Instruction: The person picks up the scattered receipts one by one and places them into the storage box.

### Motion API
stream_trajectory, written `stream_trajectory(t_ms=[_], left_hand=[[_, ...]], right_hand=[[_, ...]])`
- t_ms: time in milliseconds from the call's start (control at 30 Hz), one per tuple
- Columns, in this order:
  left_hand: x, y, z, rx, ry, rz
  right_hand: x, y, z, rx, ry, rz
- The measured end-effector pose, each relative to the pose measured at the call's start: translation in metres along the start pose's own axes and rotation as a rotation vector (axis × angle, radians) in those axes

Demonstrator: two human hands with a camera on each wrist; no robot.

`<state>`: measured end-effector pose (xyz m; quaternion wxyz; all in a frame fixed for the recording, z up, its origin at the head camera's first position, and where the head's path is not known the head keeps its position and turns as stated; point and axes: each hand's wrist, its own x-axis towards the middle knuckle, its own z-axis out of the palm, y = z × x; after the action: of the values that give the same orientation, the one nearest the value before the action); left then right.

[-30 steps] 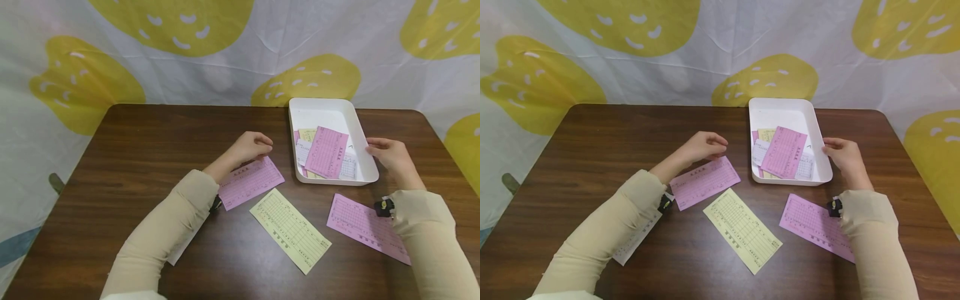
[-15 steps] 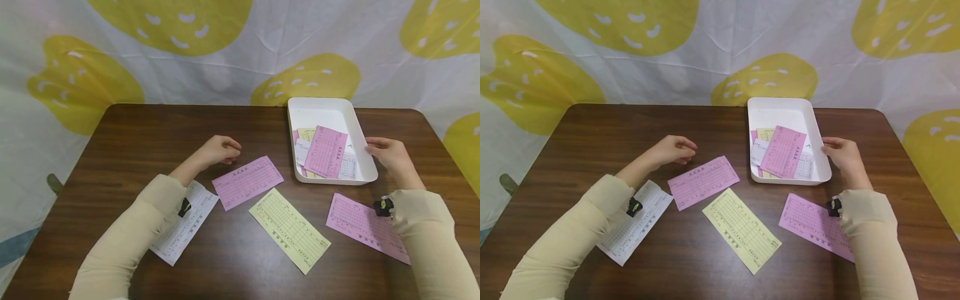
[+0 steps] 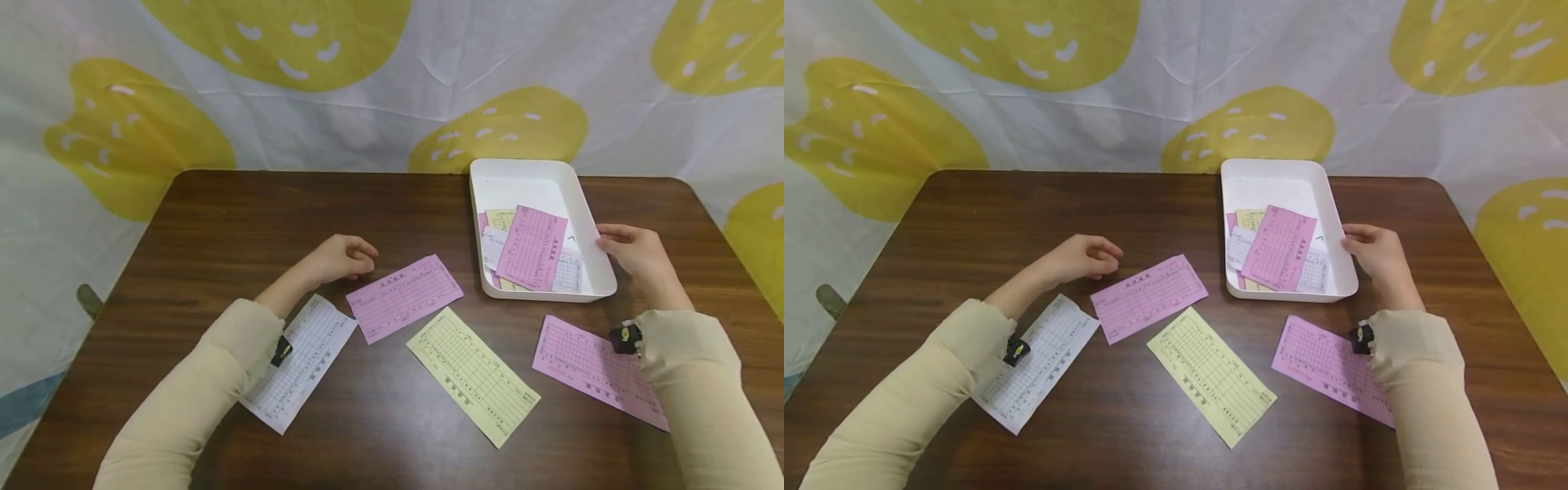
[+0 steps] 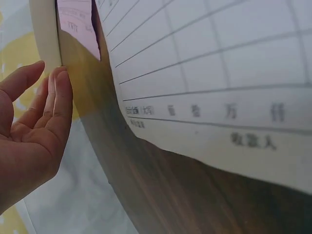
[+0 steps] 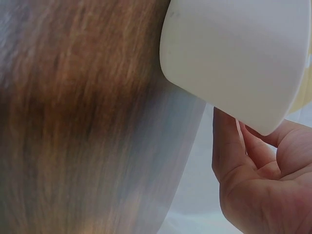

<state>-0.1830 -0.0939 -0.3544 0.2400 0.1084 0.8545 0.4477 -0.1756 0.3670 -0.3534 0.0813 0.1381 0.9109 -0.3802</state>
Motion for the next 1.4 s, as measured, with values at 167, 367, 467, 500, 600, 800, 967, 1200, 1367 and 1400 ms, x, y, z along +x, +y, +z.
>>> stream_trajectory(t_ms=[167, 367, 467, 500, 600, 800, 967, 1200, 1367, 1400], left_hand=[[0.004, -0.002, 0.005, 0.048, 0.003, 0.029], [0.003, 0.001, 0.014, 0.183, 0.013, 0.033], [0.0, 0.002, 0.018, 0.255, 0.015, 0.029], [0.0, 0.003, 0.019, 0.269, 0.014, 0.026], [-0.002, 0.004, 0.021, 0.307, 0.006, 0.019], [-0.004, 0.004, 0.023, 0.357, 0.007, 0.029], [-0.003, 0.003, 0.024, 0.409, 0.016, 0.054], [-0.001, 0.003, 0.024, 0.437, 0.028, 0.055], [-0.001, 0.002, 0.021, 0.439, 0.028, 0.062], [-0.001, 0.001, 0.021, 0.439, 0.028, 0.067]], right_hand=[[0.001, 0.001, -0.002, 0.0, 0.003, 0.02], [0.0, 0.0, -0.001, -0.007, 0.014, -0.002], [0.0, 0.0, 0.001, 0.001, 0.006, -0.002], [0.0, 0.0, 0.001, 0.001, 0.005, 0.0], [0.0, 0.001, 0.001, 0.001, 0.0, 0.003], [0.0, 0.001, 0.001, -0.021, 0.013, -0.013], [0.0, -0.001, 0.0, -0.018, 0.006, 0.0], [-0.001, -0.001, 0.0, -0.017, -0.009, 0.014], [-0.002, -0.002, 0.001, -0.006, -0.009, 0.008], [-0.002, -0.002, 0.0, -0.002, -0.01, 0.011]])
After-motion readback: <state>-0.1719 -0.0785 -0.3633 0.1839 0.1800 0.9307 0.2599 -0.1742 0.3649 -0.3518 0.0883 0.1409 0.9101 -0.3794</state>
